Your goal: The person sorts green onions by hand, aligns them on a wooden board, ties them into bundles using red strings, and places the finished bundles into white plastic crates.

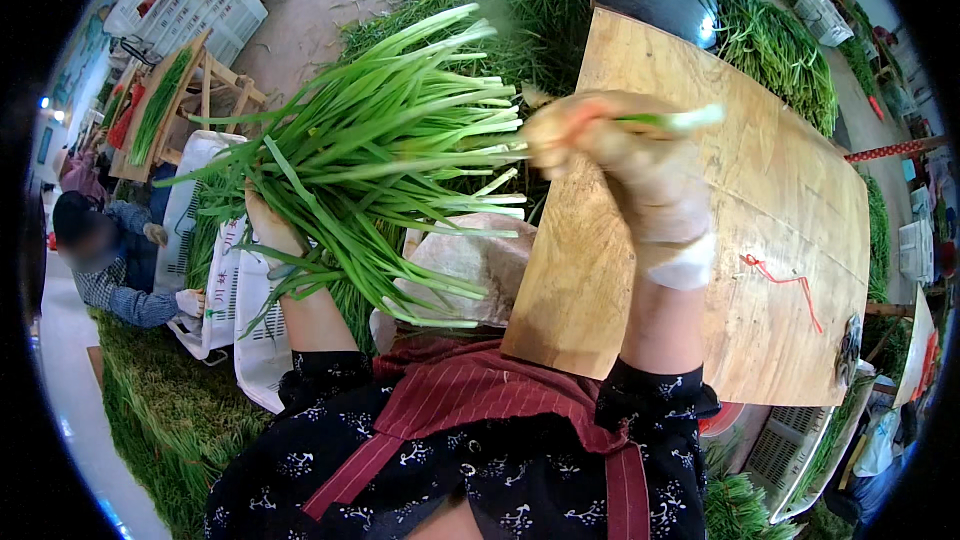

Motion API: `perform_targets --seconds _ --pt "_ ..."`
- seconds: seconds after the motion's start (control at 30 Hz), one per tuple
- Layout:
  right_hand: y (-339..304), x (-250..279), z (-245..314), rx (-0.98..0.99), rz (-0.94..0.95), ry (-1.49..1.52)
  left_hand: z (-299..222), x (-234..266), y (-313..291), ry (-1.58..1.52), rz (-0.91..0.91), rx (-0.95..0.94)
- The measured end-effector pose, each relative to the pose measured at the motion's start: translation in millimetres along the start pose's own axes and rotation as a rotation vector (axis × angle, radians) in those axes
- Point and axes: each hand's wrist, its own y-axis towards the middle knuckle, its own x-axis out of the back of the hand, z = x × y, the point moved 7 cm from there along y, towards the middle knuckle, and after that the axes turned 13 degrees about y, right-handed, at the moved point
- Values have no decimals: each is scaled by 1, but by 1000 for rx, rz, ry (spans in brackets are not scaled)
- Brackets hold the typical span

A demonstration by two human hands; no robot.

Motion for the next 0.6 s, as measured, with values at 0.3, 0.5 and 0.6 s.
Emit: perform_targets --seconds 0.3,0.5,0.6 --pt "18 111 -28 -410 -339 -1613 -4 16 8 -38 -96 46" --pt "22 11 -51 -77 -122 -865 0 0 2 -91 -125 130" --pt "35 -38 -74 -142 -22 -1128 -5 -1 -4 -73 -237 110"
